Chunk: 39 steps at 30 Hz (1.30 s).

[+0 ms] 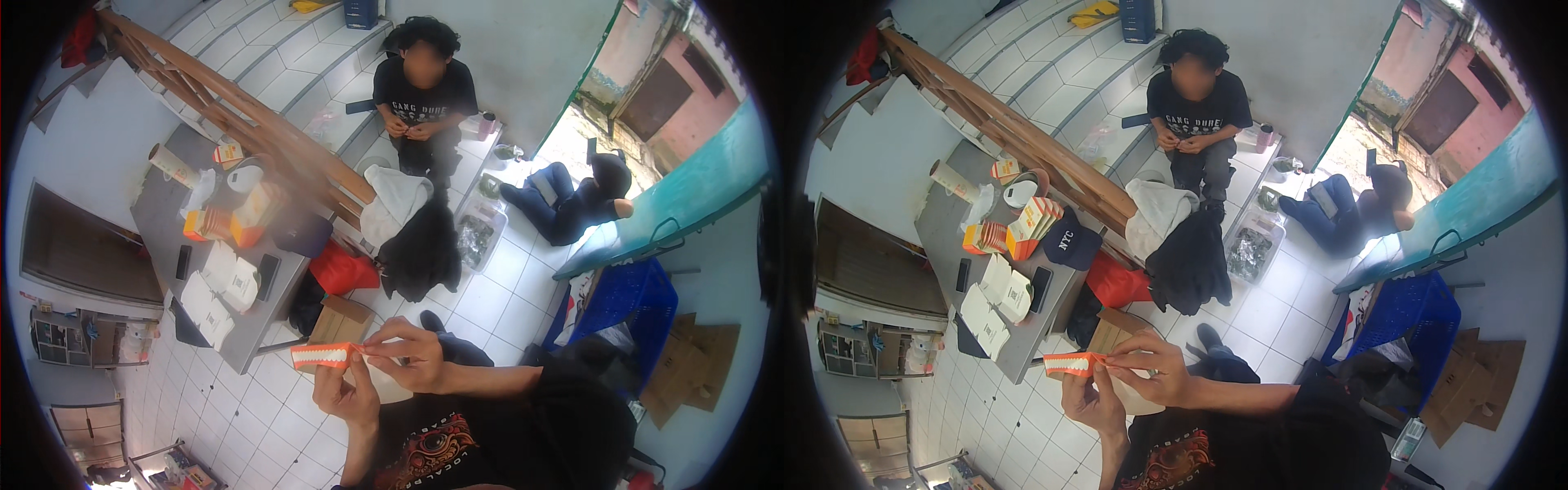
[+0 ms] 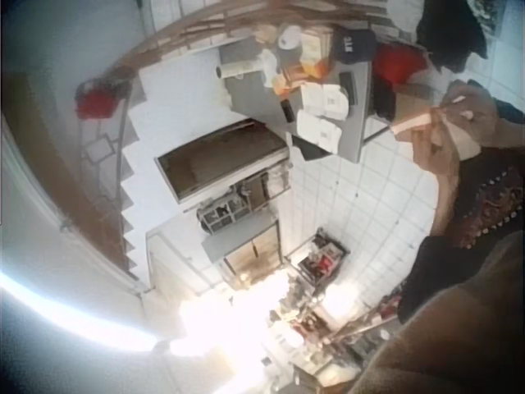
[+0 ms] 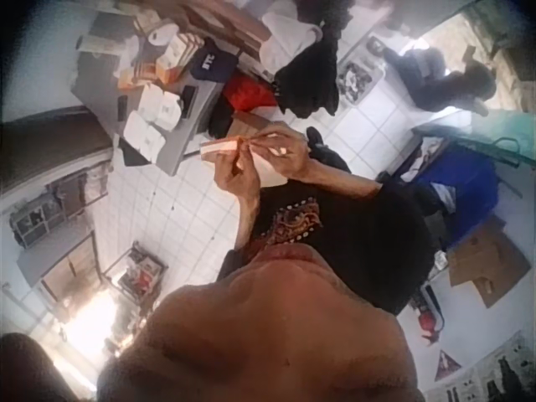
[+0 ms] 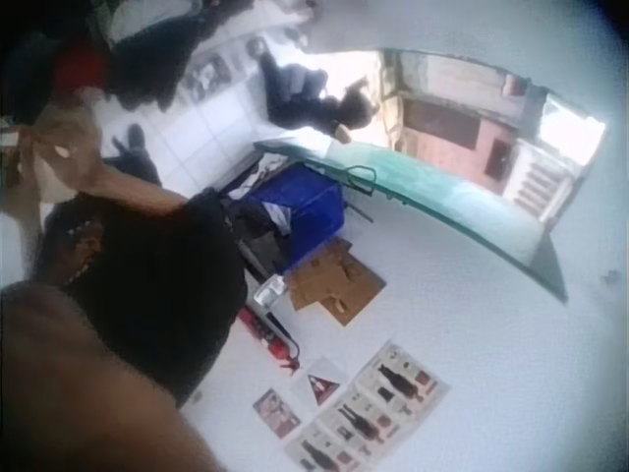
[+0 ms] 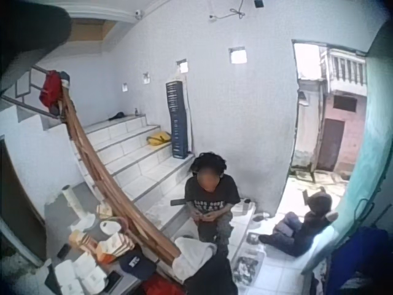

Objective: The person folds and assembles cardboard food containers by hand on a stainless steel table in a commercial kitchen.

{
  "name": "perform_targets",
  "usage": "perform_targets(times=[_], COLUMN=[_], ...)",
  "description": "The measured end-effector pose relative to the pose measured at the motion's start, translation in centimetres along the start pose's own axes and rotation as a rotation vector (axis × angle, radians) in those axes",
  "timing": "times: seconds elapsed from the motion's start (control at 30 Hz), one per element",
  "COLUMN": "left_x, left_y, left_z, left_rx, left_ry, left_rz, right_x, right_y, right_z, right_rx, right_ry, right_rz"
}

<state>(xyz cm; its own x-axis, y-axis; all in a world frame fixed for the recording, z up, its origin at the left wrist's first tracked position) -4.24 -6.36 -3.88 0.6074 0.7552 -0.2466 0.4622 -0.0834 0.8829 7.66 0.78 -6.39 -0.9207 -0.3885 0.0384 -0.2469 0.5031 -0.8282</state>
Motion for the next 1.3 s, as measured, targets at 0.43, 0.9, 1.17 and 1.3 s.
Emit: perform_targets(times=[0.43,0.9,1.17,1.3], left_x=[0.2,1.7,1.1,1.3], left_y=[0.2,2.1,2.1,2.0], left_z=[0.7,0.2,0.6,0.5], left_rx=[0.138,0.210,0.138,0.202], left_ry=[-0.032,-0.122,-0.135,-0.136], left_rz=[-0.161,-0.178,-0.127,-0.237], right_x=[-1.9,-2.9,-4.2,-4.9], right_y=[-1.1,-0.9,-2.0,-1.9], right_z=[-2.3,-3.7,-5.9,-7.3], right_rx=[-0.377,-0.386,-0.322,-0.331], right_ry=[0.056,0.021,-0.133,-0.212], right_rz=[0.280,0.108,0.003,-0.031])
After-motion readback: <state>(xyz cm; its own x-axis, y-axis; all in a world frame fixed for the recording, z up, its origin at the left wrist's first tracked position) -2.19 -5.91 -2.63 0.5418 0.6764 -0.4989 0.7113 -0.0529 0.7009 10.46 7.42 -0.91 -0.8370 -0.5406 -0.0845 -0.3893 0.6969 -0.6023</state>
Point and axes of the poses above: each hand's wrist, its own z-axis away from the middle knuckle, its own x-axis out of the palm, y = z × x, the point moved 2 cm from there along -z, towards the middle knuckle, and after that the axes turned 3 degrees about -x, right-handed, at the moved point
